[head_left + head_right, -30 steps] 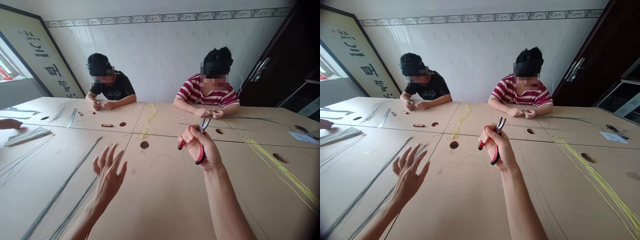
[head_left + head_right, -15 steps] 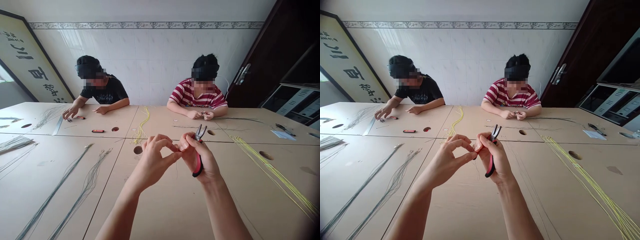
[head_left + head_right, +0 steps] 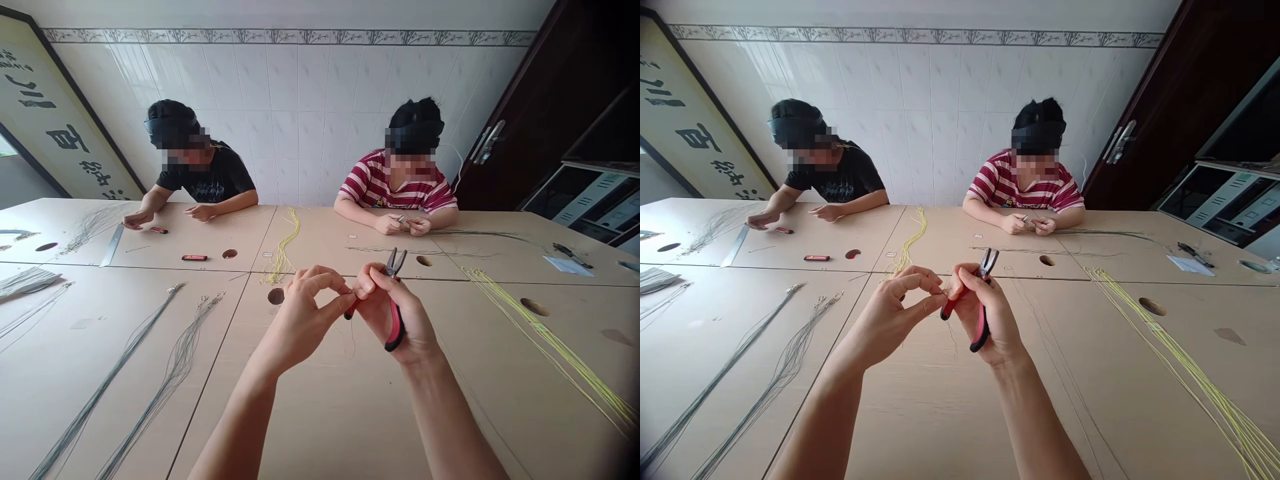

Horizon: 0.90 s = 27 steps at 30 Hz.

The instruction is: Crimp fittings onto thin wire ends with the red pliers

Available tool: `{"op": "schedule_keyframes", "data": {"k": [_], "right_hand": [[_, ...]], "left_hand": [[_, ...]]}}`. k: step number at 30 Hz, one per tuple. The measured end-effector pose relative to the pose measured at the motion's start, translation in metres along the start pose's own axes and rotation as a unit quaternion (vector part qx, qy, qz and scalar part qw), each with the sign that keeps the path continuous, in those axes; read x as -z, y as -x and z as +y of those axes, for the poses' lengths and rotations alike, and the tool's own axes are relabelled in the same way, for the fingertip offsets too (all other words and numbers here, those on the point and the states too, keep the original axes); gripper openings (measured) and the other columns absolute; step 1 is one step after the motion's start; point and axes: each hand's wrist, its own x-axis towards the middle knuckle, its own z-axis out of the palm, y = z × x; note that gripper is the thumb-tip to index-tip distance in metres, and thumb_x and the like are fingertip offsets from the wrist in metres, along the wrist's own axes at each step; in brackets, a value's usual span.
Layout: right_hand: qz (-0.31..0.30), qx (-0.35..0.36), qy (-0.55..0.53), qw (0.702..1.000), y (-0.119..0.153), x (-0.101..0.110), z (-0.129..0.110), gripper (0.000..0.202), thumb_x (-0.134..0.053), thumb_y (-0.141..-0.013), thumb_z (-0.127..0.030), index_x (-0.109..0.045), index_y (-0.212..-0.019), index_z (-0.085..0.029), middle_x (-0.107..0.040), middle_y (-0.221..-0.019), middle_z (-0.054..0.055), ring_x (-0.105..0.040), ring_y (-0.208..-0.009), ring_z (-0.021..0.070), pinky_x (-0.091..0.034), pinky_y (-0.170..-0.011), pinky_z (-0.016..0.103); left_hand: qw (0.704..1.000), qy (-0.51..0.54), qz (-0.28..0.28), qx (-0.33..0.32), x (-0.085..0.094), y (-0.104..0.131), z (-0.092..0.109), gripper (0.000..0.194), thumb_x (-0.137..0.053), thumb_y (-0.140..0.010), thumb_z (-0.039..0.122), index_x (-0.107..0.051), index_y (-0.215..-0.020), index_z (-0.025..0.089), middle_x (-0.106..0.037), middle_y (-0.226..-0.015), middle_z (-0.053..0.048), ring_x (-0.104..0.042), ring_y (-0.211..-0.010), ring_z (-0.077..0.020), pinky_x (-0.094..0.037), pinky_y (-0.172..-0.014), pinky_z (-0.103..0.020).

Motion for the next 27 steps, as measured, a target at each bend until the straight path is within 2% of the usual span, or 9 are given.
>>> {"op": "schedule_keyframes", "data": {"k": [4,10,14,19,21,24,27], "right_hand": [[0.014,-0.017,-0.031,0.999,0.000,0.001,-0.002,0.004,-0.066,-0.082,-0.021,-0.069,-0.083,-0.019,-0.049,-0.065,-0.004,-0.047,-0.062,0.0071,-0.048,-0.064,0.020],[0.032,-0.016,-0.049,0.998,0.000,0.003,-0.009,0.016,-0.062,-0.083,-0.019,-0.070,-0.096,-0.022,-0.050,-0.070,-0.005,-0.045,-0.060,0.0062,-0.049,-0.067,0.023],[0.037,-0.010,-0.009,0.999,0.003,0.002,-0.011,0.020,-0.065,-0.080,-0.024,-0.071,-0.100,-0.026,-0.054,-0.075,-0.005,-0.044,-0.058,0.0066,-0.050,-0.068,0.025],[0.073,0.003,0.090,0.993,0.004,0.004,-0.014,0.029,-0.070,-0.076,-0.029,-0.069,-0.105,-0.027,-0.067,-0.098,0.000,-0.045,-0.059,0.0069,-0.049,-0.065,0.027],[0.093,0.008,0.186,0.978,0.003,0.008,-0.014,0.034,-0.072,-0.074,-0.033,-0.069,-0.107,-0.024,-0.068,-0.101,0.004,-0.046,-0.060,0.0085,-0.045,-0.058,0.026],[0.148,0.058,0.355,0.921,0.002,0.014,-0.013,0.036,-0.074,-0.073,-0.040,-0.069,-0.104,-0.022,-0.068,-0.098,0.005,-0.043,-0.058,0.0094,-0.038,-0.052,0.026],[0.197,0.108,0.461,0.858,0.004,0.017,-0.012,0.032,-0.071,-0.076,-0.043,-0.070,-0.102,-0.024,-0.057,-0.071,-0.002,-0.036,-0.053,0.0099,-0.032,-0.050,0.027]], "left_hand": [[1.000,-0.006,0.009,-0.005,0.004,0.001,-0.001,0.016,-0.061,-0.088,0.036,-0.063,-0.077,0.024,-0.065,-0.101,0.001,-0.054,-0.097,-0.0208,-0.038,-0.088,-0.040],[1.000,-0.011,0.023,-0.013,0.006,0.000,-0.006,0.014,-0.062,-0.088,0.034,-0.068,-0.079,0.025,-0.065,-0.098,0.001,-0.054,-0.094,-0.0197,-0.037,-0.087,-0.040],[0.999,-0.002,0.028,-0.016,0.005,0.000,-0.007,0.014,-0.062,-0.088,0.034,-0.069,-0.081,0.026,-0.065,-0.099,-0.001,-0.055,-0.096,-0.0208,-0.039,-0.087,-0.039],[0.999,0.011,0.048,-0.022,0.008,0.001,-0.007,0.014,-0.063,-0.087,0.035,-0.070,-0.081,0.025,-0.066,-0.101,-0.003,-0.057,-0.096,-0.0222,-0.044,-0.079,-0.038],[0.998,0.021,0.055,-0.030,0.008,0.002,-0.007,0.014,-0.063,-0.087,0.035,-0.070,-0.080,0.025,-0.066,-0.100,-0.003,-0.058,-0.097,-0.0231,-0.046,-0.077,-0.037],[0.998,0.025,0.056,-0.027,0.009,0.002,-0.006,0.016,-0.063,-0.087,0.036,-0.070,-0.079,0.025,-0.066,-0.100,-0.003,-0.057,-0.100,-0.0240,-0.046,-0.077,-0.038],[0.998,0.030,0.054,-0.021,0.009,0.003,-0.006,0.015,-0.063,-0.087,0.037,-0.069,-0.079,0.025,-0.066,-0.100,-0.003,-0.057,-0.100,-0.0238,-0.045,-0.079,-0.039]]}}
